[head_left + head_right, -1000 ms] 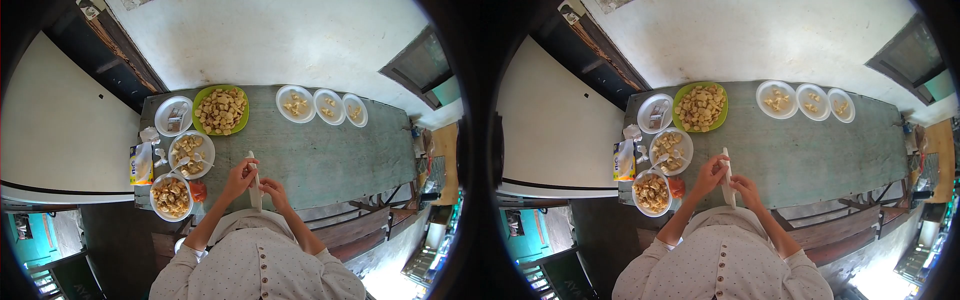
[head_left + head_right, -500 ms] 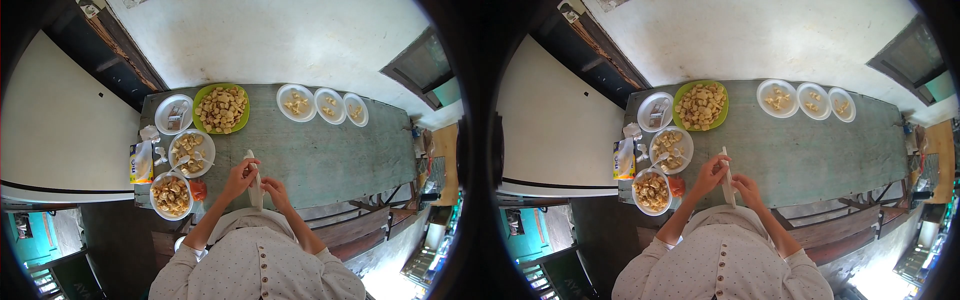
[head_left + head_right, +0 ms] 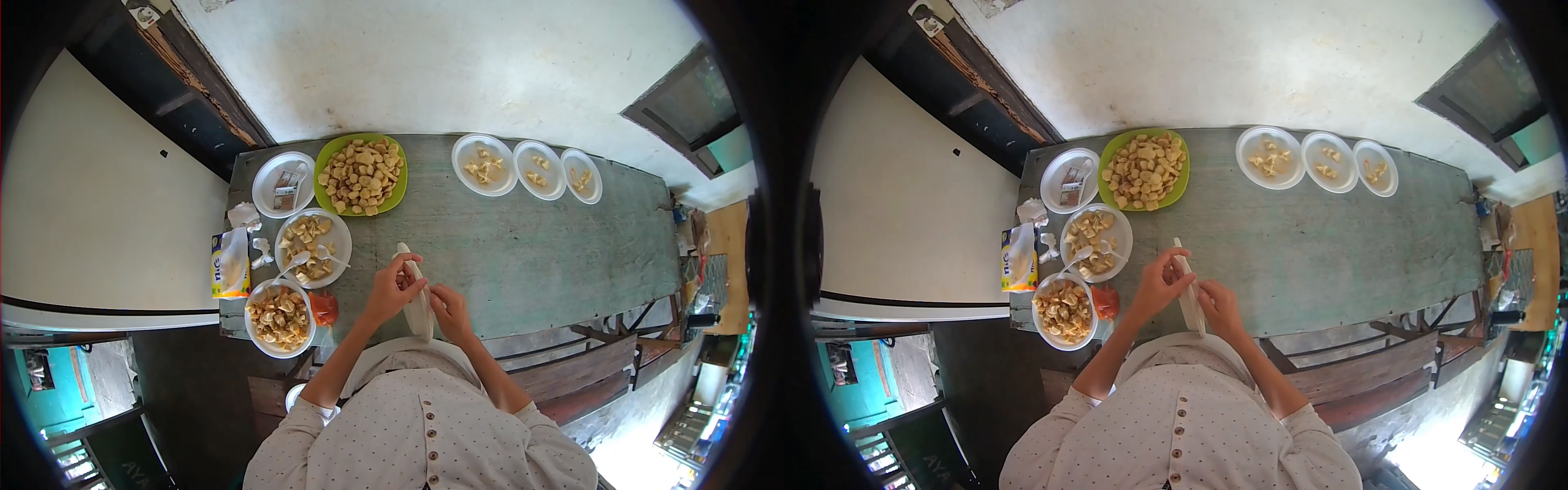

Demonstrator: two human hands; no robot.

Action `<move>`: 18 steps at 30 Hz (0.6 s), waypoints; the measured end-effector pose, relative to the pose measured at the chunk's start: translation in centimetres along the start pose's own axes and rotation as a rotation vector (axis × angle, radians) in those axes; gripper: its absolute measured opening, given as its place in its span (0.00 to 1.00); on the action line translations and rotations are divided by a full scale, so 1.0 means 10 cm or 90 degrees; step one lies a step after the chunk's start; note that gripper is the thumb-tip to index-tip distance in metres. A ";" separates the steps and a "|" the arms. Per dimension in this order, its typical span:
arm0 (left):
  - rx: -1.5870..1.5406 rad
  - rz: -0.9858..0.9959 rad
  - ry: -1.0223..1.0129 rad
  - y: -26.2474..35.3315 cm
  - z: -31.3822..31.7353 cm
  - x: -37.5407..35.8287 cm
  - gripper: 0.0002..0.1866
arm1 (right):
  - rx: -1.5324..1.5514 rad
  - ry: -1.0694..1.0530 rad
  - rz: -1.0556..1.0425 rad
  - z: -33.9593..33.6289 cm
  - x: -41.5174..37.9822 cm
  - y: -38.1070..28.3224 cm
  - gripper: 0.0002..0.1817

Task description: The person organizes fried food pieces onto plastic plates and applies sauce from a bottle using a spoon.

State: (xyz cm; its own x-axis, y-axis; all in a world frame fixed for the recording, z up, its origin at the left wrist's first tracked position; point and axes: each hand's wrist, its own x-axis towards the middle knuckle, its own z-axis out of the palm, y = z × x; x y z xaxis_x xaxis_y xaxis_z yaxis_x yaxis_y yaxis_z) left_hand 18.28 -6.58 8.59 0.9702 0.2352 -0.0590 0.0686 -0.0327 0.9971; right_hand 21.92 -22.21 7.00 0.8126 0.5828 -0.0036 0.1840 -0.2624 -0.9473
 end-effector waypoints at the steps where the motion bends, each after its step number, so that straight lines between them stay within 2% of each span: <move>1: -0.011 -0.010 -0.003 0.01 0.00 0.00 0.18 | 0.000 0.004 -0.010 0.00 0.01 -0.01 0.09; 8: -0.041 -0.019 -0.013 0.00 -0.03 -0.01 0.16 | -0.009 0.013 -0.014 -0.02 0.01 -0.02 0.09; 12: -0.029 -0.055 0.039 -0.04 -0.05 -0.03 0.16 | -0.019 0.024 -0.014 -0.05 0.06 -0.04 0.08; 14: -0.005 -0.071 0.063 -0.08 -0.10 -0.03 0.16 | -0.081 0.107 -0.001 -0.13 0.13 0.01 0.08; 15: -0.017 -0.071 0.113 -0.14 -0.15 -0.02 0.16 | -0.082 0.108 0.001 -0.20 0.18 0.03 0.08; 17: -0.028 -0.073 0.160 -0.31 -0.28 0.00 0.15 | -0.091 0.231 -0.011 -0.38 0.29 0.07 0.09; 18: -0.023 -0.051 0.211 -0.43 -0.36 0.02 0.14 | -0.092 0.231 -0.008 -0.46 0.33 0.11 0.09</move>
State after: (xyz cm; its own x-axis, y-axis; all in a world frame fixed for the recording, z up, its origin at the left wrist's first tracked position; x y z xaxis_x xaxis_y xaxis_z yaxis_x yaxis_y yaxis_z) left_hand 17.29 -2.87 4.43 0.8335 0.5384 -0.1238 0.1270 0.0315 0.9914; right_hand 27.39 -24.15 7.41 0.9479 0.2830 0.1463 0.2502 -0.3772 -0.8917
